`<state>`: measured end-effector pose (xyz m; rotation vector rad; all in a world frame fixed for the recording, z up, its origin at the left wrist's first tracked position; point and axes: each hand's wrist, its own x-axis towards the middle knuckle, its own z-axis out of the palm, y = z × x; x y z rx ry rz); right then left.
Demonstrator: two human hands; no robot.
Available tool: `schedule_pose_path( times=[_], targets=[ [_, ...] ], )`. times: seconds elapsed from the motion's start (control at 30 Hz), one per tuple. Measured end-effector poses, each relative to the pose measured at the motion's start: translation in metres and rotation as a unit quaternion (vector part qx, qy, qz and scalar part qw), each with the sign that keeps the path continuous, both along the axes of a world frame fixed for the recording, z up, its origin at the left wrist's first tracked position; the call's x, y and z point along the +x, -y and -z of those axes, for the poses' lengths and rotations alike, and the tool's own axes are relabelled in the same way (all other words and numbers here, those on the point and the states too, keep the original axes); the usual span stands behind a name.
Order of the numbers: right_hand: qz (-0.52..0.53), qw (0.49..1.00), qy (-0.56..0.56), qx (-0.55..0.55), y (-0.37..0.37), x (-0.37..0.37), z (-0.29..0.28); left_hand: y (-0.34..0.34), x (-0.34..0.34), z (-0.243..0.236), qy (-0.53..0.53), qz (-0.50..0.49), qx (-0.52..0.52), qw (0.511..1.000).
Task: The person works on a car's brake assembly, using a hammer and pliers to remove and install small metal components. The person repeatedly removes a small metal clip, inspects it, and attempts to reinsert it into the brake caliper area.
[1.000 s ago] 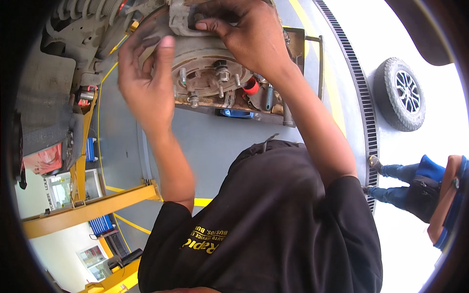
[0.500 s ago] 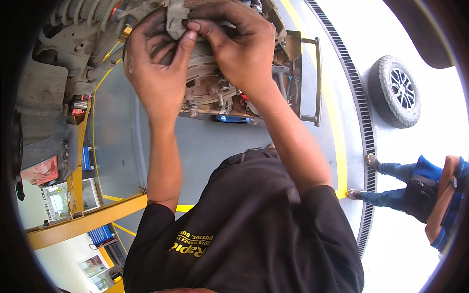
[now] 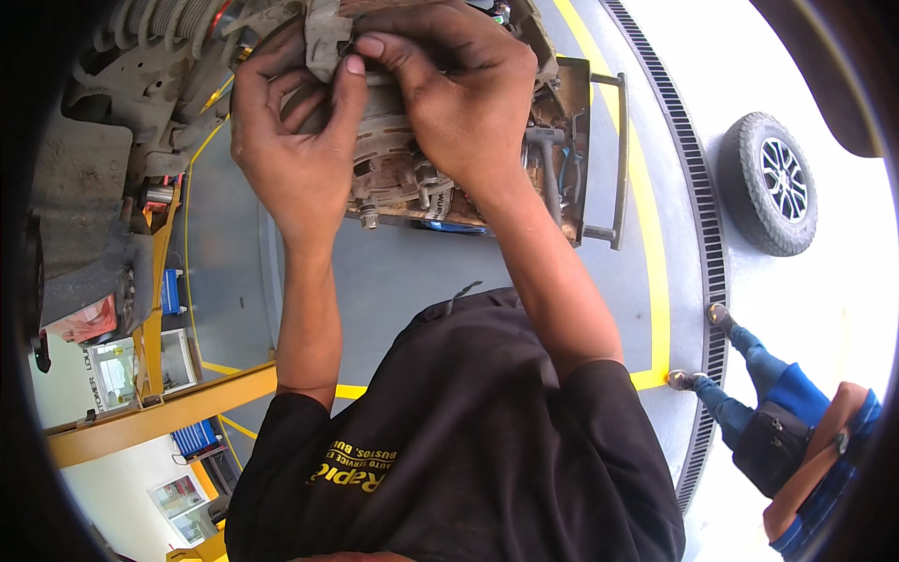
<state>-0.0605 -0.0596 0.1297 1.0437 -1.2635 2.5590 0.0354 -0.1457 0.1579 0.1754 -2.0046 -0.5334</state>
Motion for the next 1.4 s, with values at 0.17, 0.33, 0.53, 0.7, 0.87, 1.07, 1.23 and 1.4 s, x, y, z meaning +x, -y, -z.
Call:
schedule_pose_path(
  times=[0.17, 0.33, 0.53, 0.7, 0.87, 1.07, 1.23, 1.4],
  targets=[
    [0.024, 0.999, 0.017, 0.028, -0.004, 0.006, -0.004, -0.010, -0.005, -0.004, -0.004, -0.031, 0.002, 1.000],
    [0.027, 0.999, -0.037, 0.013, -0.002, -0.004, -0.001, -0.009, -0.007, -0.005, -0.011, -0.027, -0.051, 0.998],
    [-0.001, 0.999, 0.001, -0.037, 0.005, 0.002, 0.003, -0.021, -0.012, 0.002, -0.023, -0.044, 0.082, 0.995],
    [0.095, 0.988, -0.067, 0.098, -0.009, -0.001, -0.002, -0.026, -0.016, -0.003, -0.046, -0.079, 0.056, 0.994],
    [0.090, 0.973, -0.161, 0.140, -0.018, -0.017, -0.005, -0.016, -0.012, 0.000, -0.032, -0.127, -0.074, 0.989],
    [0.171, 0.921, -0.330, 0.121, -0.010, -0.051, -0.004, -0.020, -0.011, 0.000, -0.052, -0.047, 0.014, 0.997],
    [0.079, 0.934, -0.329, 0.115, -0.008, -0.059, -0.010, -0.013, -0.005, 0.000, -0.037, -0.037, -0.017, 0.998],
    [-0.013, 0.907, -0.407, 0.107, -0.011, -0.080, -0.028, -0.016, -0.010, 0.002, -0.037, -0.086, -0.003, 0.996]
  ],
)
